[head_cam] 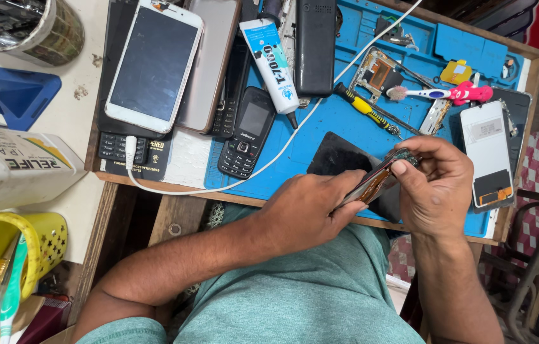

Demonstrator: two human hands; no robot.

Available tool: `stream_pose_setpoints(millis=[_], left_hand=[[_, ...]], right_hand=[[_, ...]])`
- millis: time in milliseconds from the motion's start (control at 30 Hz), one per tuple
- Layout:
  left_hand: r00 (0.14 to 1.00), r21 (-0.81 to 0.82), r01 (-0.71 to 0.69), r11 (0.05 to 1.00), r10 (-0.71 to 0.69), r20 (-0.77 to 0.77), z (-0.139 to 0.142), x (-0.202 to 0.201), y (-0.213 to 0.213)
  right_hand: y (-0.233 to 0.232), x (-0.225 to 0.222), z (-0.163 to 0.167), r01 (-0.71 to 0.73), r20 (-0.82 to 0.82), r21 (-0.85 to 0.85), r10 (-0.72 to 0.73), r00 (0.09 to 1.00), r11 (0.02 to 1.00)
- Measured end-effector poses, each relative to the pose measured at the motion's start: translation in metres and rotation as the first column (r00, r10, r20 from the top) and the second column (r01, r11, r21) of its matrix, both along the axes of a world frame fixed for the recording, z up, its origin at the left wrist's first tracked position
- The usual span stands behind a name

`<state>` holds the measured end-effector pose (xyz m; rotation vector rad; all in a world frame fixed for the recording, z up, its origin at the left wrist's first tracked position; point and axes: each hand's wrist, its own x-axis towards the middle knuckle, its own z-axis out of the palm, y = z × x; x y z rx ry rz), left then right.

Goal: The person disassembles a smartphone by removing the back cover and using a screwdriver to loosen screws on the internal frame. They then detach the battery and screen assembly from the chassis, placing components on the workbench.

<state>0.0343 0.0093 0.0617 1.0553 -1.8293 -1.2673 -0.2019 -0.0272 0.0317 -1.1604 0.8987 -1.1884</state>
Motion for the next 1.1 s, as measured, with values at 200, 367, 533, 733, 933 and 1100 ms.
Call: stream_pose_setpoints(millis=[200, 367, 533, 733, 933, 1100], left_hand=[[0.999, -0.061, -0.028, 0.998, 0.027, -0.027, 0.003, 0.002, 0.001], [1.0, -0.011, 0.003, 1.0, -0.002, 0.02, 0.005, 0.003, 0.001], [1.0, -0.018, -0.011, 1.0, 0.012, 0.007, 0.004, 0.002, 0.001], [1.0, -0.019, -0.012, 1.0, 0.013, 0.021, 0.002, 0.001, 0.002], [0.999, -0.037, -0.016, 0.999, 0.018, 0.046, 0.001, 0.0, 0.005], [0.993, -0.068, -0.026, 0.997, 0.033, 0.11, -0.002, -0.003, 0.012]], right_hand=[[-0.002, -0.009, -0.006, -0.036, 0.008, -0.041, 0.036, 0.999, 0.999], [-0.005, -0.015, -0.006, -0.106, 0.085, -0.01, 0.107, 0.991, 0.994], [-0.004, -0.016, -0.005, -0.116, 0.088, 0.002, 0.115, 0.989, 0.993], [-0.003, -0.015, -0.006, -0.129, 0.112, 0.001, 0.128, 0.985, 0.992], [0.001, -0.009, -0.008, -0.071, 0.089, 0.03, 0.068, 0.994, 0.997], [0.005, -0.007, -0.01, -0.038, 0.03, -0.005, 0.038, 0.999, 0.999]])
